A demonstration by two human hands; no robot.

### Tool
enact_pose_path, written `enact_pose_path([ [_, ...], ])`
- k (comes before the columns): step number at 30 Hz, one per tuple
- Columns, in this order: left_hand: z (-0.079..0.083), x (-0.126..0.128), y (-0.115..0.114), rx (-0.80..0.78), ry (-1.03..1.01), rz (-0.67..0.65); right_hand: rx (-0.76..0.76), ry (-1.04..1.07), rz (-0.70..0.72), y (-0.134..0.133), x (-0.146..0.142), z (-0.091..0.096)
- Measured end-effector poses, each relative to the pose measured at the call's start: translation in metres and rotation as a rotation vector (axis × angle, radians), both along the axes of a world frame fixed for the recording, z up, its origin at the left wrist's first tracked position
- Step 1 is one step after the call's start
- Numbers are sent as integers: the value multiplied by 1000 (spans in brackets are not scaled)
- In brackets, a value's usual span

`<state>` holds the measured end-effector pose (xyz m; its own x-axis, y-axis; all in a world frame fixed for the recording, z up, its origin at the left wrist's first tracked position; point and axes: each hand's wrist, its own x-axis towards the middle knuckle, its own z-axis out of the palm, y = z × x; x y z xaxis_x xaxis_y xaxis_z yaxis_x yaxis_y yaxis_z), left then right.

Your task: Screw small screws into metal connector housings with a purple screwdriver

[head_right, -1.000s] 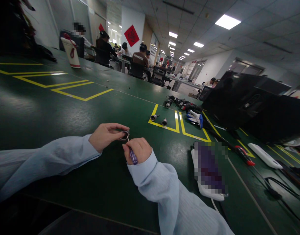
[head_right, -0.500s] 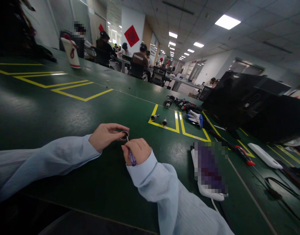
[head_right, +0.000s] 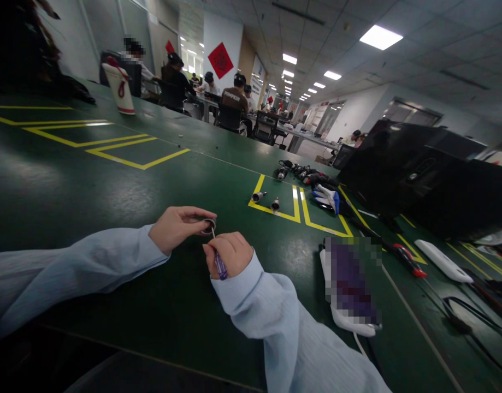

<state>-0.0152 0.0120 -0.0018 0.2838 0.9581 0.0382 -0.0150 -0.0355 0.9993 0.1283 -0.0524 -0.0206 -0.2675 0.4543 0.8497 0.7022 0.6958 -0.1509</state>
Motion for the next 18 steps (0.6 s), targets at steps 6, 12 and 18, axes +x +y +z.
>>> enact_pose_path([
  [6,-1,1,-1,-4,-6,-1,52,13,20,2,-1,-2],
  [12,0,1,-2,-9,-12,6,3,15,3,1,0,-1],
  [18,1,1,-2,0,-22,1,24,12,14,0,0,0],
])
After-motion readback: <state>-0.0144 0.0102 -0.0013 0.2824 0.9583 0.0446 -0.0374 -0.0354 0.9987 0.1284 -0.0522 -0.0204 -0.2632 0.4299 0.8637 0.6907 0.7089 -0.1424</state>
